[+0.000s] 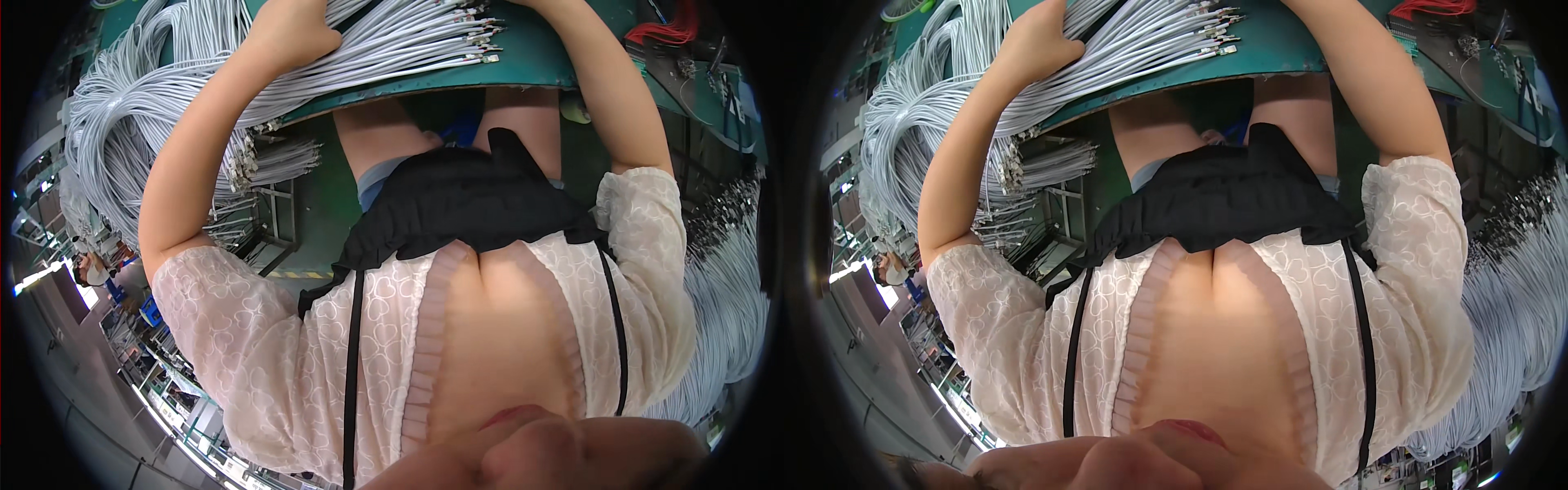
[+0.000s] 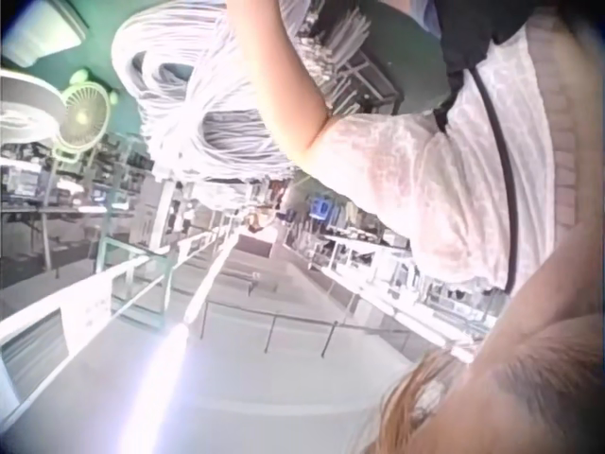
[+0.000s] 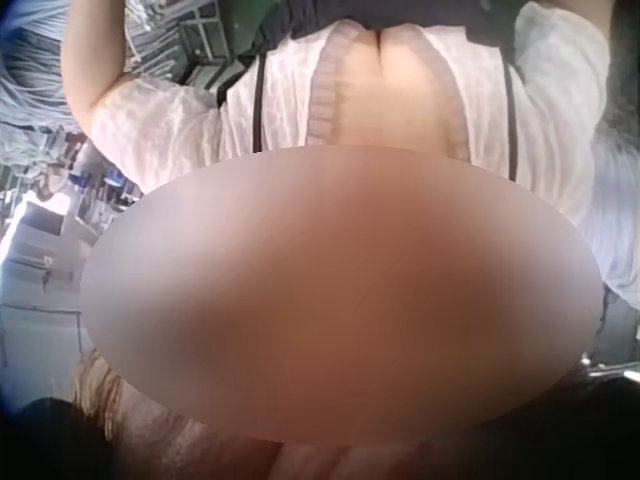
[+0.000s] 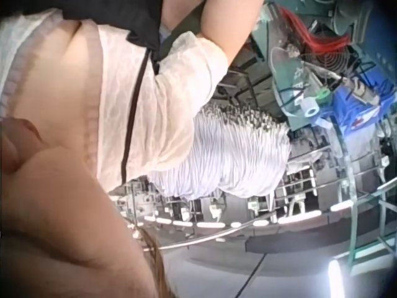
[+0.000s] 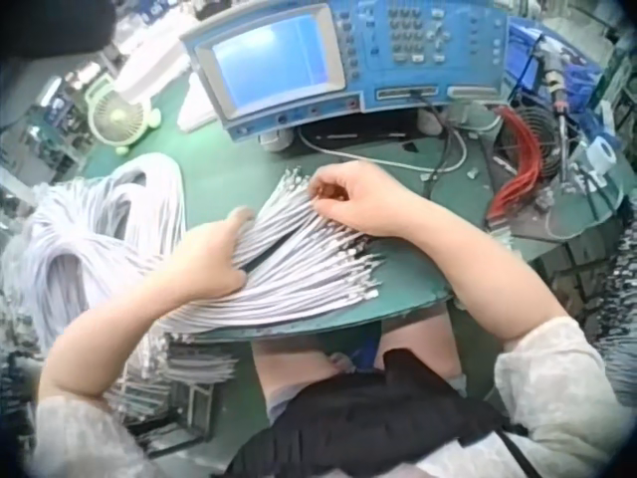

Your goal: The person organizes bundles of cables by gathering the wires and aligning the connector ends by hand.

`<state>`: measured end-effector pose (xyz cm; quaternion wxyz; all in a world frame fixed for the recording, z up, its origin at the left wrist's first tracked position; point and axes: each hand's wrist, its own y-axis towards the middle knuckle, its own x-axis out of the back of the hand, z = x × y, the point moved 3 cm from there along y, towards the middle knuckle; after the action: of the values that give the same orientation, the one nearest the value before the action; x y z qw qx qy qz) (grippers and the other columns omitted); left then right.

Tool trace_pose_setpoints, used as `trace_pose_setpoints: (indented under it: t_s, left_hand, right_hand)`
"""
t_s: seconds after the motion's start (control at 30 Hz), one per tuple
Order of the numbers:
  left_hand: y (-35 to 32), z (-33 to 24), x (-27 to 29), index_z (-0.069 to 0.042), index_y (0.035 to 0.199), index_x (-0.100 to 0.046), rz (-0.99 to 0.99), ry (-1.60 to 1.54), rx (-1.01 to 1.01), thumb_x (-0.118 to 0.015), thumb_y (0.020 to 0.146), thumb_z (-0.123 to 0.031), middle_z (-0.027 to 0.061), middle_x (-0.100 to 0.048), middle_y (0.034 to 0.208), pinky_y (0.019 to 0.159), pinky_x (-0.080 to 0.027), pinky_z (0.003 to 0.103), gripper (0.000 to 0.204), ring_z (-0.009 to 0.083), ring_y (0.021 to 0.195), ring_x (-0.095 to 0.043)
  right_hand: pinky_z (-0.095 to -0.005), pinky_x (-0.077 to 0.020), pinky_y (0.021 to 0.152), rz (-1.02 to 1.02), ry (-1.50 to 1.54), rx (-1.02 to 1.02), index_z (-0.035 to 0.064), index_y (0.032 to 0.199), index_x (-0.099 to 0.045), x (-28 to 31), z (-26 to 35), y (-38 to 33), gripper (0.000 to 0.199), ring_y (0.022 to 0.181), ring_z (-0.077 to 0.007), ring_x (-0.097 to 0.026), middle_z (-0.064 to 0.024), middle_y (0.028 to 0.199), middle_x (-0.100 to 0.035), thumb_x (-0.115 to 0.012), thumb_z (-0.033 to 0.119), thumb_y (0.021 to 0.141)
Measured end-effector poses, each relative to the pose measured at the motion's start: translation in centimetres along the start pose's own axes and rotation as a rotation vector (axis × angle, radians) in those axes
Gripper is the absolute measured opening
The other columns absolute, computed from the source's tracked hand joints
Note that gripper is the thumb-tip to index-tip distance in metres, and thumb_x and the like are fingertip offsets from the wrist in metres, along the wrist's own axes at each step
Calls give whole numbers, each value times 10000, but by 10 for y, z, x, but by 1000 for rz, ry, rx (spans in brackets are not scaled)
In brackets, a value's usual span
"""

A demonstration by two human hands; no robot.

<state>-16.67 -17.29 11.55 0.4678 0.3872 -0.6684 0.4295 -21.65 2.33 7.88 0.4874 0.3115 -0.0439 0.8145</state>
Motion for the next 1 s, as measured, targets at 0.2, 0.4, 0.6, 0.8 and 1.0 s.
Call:
trace_pose_setpoints:
  t_s: [0.2, 0.4, 0.6, 0.8, 1.0]
  left_hand:
    - [11, 46, -13, 40, 1046, -475, 41, -650, 24, -594, 658, 16, 137, -597, 799, 608, -462, 241, 406, 162, 654, -593]
    - [34, 28, 16, 44, 1205, -420, 493, -1161, 135, -698, 604, -45, 72, -547, 783, 547, -426, 203, 668, 102, 590, -521]
    - [72, -34, 43, 0, 961, -527, 473, -1315, -141, -730, 607, -50, 72, -584, 776, 619, -468, 244, 412, 126, 664, -567]
    - [85, -20, 11, 21, 931, -562, 360, -1451, -40, -708, 626, 27, 94, -622, 816, 621, -495, 270, 339, 163, 693, -599]
    - [83, -13, 1, 26, 926, -592, 337, -1729, 60, -704, 610, 54, 117, -637, 819, 649, -509, 294, 336, 186, 696, -619]
  right_hand:
    - [-256, -448, 619, -19, -25, 103, 0, 941, -596, -8, -5, -3, 211, 669, -119, -552, -70, 757, -615, -600, 144, 786]
    - [-268, -467, 632, -127, 18, -4, -4, 914, -610, 9, 8, 2, 195, 683, -144, -597, -88, 770, -634, -599, 132, 775]
    - [-265, -448, 570, -246, 134, -12, 9, 913, -625, 17, -4, 4, 180, 604, -99, -559, -73, 684, -626, -607, 121, 774]
    - [-241, -426, 569, -178, 276, -50, 4, 927, -612, 17, -13, 9, 183, 636, -74, -518, -27, 737, -617, -601, 92, 766]
    - [-232, -470, 651, -234, 623, -224, 4, 1115, -504, 22, -7, 9, 311, 726, -91, -562, -42, 829, -588, -583, 97, 829]
